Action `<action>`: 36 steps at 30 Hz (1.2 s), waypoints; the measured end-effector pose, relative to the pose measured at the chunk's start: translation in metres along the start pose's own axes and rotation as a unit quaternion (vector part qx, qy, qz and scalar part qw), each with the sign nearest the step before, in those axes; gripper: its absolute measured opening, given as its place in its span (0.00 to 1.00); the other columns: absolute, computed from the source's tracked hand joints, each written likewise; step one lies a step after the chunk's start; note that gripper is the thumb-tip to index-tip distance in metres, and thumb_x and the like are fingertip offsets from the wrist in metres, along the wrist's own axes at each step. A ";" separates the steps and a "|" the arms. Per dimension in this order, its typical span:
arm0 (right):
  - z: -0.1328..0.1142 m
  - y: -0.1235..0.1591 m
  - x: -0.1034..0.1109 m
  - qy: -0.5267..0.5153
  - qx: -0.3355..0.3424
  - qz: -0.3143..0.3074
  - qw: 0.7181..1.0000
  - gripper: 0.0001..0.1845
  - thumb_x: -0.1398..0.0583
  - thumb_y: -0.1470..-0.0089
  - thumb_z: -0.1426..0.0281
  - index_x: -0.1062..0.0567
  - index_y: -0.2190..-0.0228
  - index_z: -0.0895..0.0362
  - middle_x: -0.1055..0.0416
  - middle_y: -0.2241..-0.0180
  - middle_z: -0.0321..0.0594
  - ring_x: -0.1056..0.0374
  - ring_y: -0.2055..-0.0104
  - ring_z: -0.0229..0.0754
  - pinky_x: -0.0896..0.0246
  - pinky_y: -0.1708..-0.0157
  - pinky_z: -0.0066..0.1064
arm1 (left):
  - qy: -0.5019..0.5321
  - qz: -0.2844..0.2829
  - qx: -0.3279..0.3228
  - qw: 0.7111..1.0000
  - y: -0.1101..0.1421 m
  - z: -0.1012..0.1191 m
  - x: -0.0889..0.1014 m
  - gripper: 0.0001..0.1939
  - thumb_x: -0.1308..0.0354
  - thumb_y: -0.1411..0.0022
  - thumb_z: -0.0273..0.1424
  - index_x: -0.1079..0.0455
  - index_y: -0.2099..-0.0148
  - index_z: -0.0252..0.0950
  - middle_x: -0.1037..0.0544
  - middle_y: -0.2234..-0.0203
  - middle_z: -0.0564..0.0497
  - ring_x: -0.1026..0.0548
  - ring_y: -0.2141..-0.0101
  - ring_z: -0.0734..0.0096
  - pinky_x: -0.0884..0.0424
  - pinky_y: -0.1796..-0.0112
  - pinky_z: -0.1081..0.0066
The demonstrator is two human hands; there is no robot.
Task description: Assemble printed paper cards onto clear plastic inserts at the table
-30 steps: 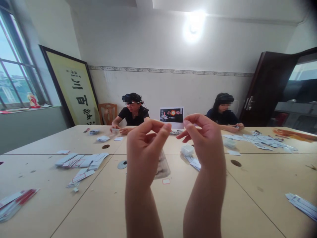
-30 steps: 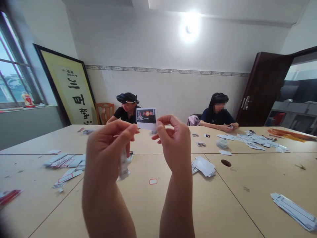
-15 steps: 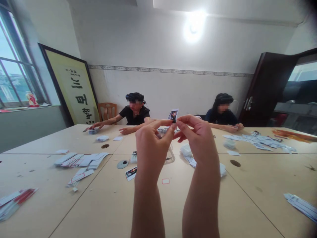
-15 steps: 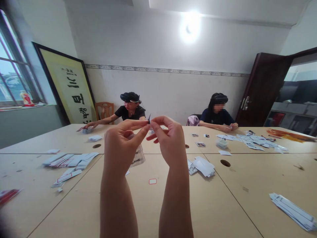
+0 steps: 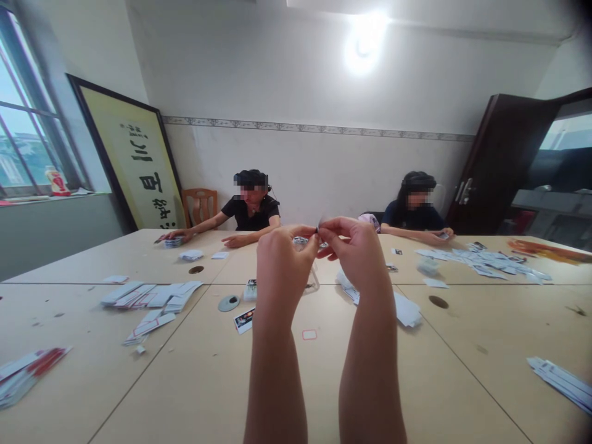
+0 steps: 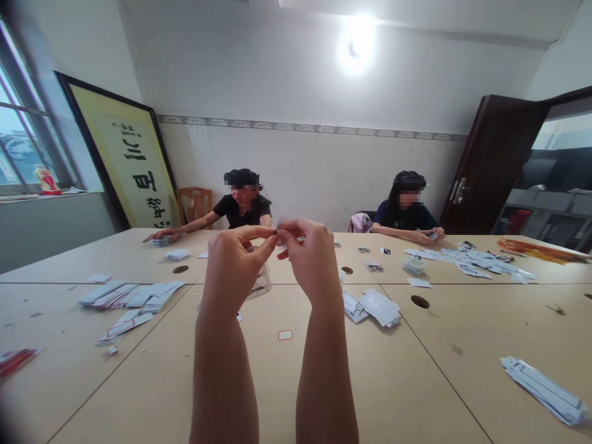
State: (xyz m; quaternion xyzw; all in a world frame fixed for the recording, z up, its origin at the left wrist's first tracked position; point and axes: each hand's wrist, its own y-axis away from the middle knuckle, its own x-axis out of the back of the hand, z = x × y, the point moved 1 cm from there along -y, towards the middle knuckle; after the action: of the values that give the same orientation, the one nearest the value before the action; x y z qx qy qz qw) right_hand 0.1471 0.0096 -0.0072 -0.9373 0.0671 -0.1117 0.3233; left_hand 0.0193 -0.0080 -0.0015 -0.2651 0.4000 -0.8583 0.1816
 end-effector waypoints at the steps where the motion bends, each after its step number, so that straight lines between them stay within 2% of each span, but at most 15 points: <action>1: 0.000 0.000 0.000 0.010 -0.002 0.000 1.000 0.09 0.38 0.45 0.66 0.23 0.70 0.59 0.23 0.73 0.38 0.27 0.79 0.37 0.33 0.79 0.26 | -0.005 -0.005 0.004 1.000 0.000 -0.001 0.000 0.05 0.37 0.44 0.31 0.20 0.67 0.37 0.29 0.85 0.53 0.29 0.77 0.67 0.35 0.73 0.69; 6: -0.003 0.003 0.002 0.059 -0.002 -0.009 0.998 0.08 0.39 0.45 0.68 0.23 0.72 0.59 0.24 0.75 0.38 0.29 0.80 0.35 0.33 0.79 0.26 | -0.031 -0.046 0.023 0.998 -0.001 0.000 0.001 0.06 0.36 0.45 0.31 0.20 0.71 0.37 0.32 0.87 0.54 0.32 0.79 0.69 0.39 0.74 0.69; 11: -0.003 0.006 0.008 0.088 -0.013 -0.044 0.995 0.09 0.40 0.44 0.67 0.22 0.70 0.59 0.23 0.74 0.38 0.27 0.79 0.37 0.33 0.77 0.28 | -0.027 -0.076 0.008 0.997 0.000 -0.001 0.003 0.06 0.38 0.45 0.30 0.20 0.71 0.38 0.34 0.89 0.56 0.40 0.84 0.74 0.45 0.77 0.72; 17: -0.001 0.007 0.014 0.099 -0.006 -0.090 0.991 0.09 0.39 0.45 0.67 0.21 0.71 0.58 0.22 0.73 0.40 0.26 0.77 0.38 0.34 0.79 0.27 | -0.055 -0.141 0.021 0.988 0.002 0.001 0.004 0.10 0.42 0.42 0.31 0.20 0.70 0.36 0.33 0.87 0.56 0.42 0.83 0.77 0.44 0.75 0.72; 22: -0.001 0.006 0.016 0.104 -0.005 -0.105 0.989 0.08 0.39 0.46 0.67 0.21 0.71 0.57 0.22 0.72 0.39 0.26 0.76 0.39 0.33 0.76 0.30 | -0.052 -0.145 0.024 0.988 0.002 0.002 0.004 0.10 0.41 0.43 0.32 0.20 0.71 0.35 0.34 0.87 0.56 0.44 0.83 0.79 0.44 0.75 0.73; 29: -0.003 0.007 0.018 0.077 0.008 -0.121 0.990 0.09 0.39 0.45 0.65 0.21 0.70 0.56 0.23 0.70 0.39 0.26 0.74 0.38 0.30 0.73 0.32 | -0.006 -0.154 0.023 0.988 0.002 -0.006 0.008 0.10 0.42 0.43 0.32 0.22 0.72 0.36 0.39 0.89 0.58 0.48 0.85 0.81 0.54 0.81 0.74; 36: -0.002 0.009 0.021 0.051 0.021 -0.117 0.992 0.11 0.36 0.47 0.61 0.21 0.69 0.57 0.23 0.70 0.40 0.26 0.73 0.38 0.30 0.74 0.32 | 0.026 -0.193 0.045 0.980 0.005 -0.005 0.017 0.10 0.42 0.42 0.33 0.20 0.68 0.37 0.42 0.88 0.59 0.51 0.84 0.82 0.57 0.82 0.75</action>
State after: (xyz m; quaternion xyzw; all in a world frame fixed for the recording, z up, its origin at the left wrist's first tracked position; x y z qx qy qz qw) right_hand 0.1658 -0.0028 -0.0075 -0.9247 -0.0296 -0.1976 0.3241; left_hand 0.0030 -0.0170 -0.0028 -0.3065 0.3065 -0.9011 0.0136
